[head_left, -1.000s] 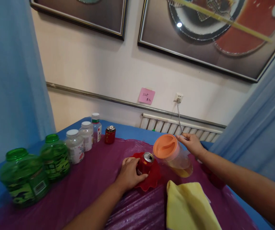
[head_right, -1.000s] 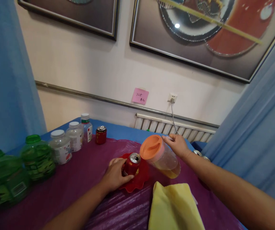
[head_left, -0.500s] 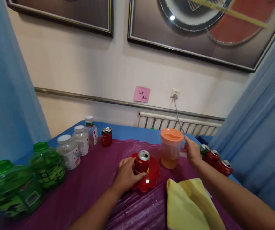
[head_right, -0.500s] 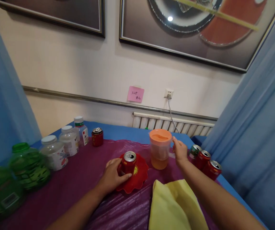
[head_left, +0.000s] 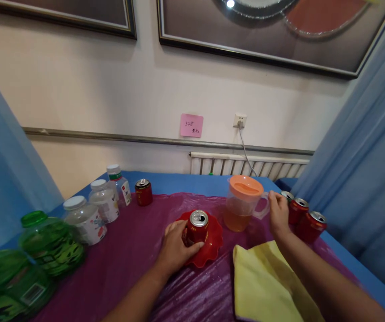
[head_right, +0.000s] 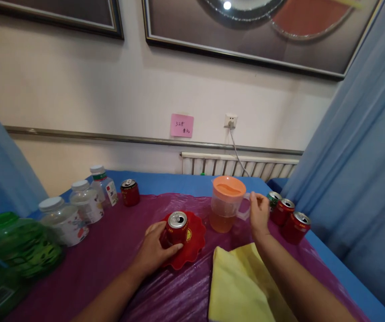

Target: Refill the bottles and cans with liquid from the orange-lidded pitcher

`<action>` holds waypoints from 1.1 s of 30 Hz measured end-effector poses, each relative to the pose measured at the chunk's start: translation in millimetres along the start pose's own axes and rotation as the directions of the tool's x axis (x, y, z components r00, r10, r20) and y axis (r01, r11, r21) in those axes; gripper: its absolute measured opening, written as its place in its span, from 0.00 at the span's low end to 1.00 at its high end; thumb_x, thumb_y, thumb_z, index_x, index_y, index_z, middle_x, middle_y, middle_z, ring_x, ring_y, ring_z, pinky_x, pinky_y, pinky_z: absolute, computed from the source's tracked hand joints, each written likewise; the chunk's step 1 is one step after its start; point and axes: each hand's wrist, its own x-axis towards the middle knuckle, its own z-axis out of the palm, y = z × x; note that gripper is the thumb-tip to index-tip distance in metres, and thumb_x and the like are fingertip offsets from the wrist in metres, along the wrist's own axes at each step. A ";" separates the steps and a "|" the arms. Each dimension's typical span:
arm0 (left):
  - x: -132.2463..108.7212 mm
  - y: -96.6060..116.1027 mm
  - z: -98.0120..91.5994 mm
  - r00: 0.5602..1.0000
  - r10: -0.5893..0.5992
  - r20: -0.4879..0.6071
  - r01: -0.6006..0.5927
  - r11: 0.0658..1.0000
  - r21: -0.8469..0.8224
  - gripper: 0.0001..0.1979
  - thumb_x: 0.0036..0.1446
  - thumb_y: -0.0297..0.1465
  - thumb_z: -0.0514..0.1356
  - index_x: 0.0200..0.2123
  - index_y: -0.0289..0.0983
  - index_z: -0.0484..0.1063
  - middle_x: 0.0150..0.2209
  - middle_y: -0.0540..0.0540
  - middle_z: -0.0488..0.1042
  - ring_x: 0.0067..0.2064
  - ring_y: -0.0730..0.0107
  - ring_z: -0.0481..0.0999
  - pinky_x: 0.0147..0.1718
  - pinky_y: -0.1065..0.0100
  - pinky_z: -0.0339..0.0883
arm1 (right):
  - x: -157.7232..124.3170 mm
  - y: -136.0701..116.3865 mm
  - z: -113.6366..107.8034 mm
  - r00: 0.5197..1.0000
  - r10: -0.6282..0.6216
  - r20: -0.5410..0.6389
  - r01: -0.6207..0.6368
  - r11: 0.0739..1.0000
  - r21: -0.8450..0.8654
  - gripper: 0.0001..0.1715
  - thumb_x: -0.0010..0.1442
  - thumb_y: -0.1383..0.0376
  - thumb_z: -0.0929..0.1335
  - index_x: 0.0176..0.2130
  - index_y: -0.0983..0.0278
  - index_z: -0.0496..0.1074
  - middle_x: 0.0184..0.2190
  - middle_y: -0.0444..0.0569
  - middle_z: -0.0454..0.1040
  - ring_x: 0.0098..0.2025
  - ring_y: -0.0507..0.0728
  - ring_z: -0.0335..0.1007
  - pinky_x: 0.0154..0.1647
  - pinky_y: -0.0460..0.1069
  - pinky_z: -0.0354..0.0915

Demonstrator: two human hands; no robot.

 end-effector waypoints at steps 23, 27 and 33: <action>13.4 -30.3 12.6 0.984 0.168 -0.063 -0.165 0.985 0.045 0.33 0.47 0.51 0.68 0.55 0.42 0.75 0.57 0.38 0.76 0.58 0.44 0.74 0.58 0.46 0.67 | -128.1 -78.1 52.6 0.733 0.022 0.679 0.039 0.996 -0.074 0.39 0.43 0.60 0.80 0.53 0.59 0.69 0.48 0.49 0.77 0.50 0.63 0.74 0.55 0.59 0.68; 19.4 -35.9 12.0 0.976 0.179 -0.120 -0.172 0.983 0.068 0.30 0.52 0.52 0.63 0.53 0.42 0.76 0.55 0.38 0.77 0.58 0.45 0.75 0.59 0.44 0.66 | -103.9 -69.8 -4.7 0.844 -0.012 0.536 0.052 0.997 -0.059 0.39 0.47 0.55 0.79 0.54 0.60 0.68 0.51 0.52 0.77 0.52 0.63 0.74 0.56 0.59 0.68; 26.0 -37.8 9.0 0.964 0.187 -0.192 -0.170 0.980 0.099 0.25 0.57 0.51 0.58 0.50 0.42 0.78 0.52 0.39 0.79 0.56 0.46 0.77 0.58 0.43 0.66 | -50.8 -16.9 -114.0 0.992 0.050 0.117 -0.012 0.953 -0.303 0.43 0.44 0.46 0.78 0.53 0.61 0.69 0.48 0.55 0.79 0.47 0.65 0.76 0.49 0.58 0.70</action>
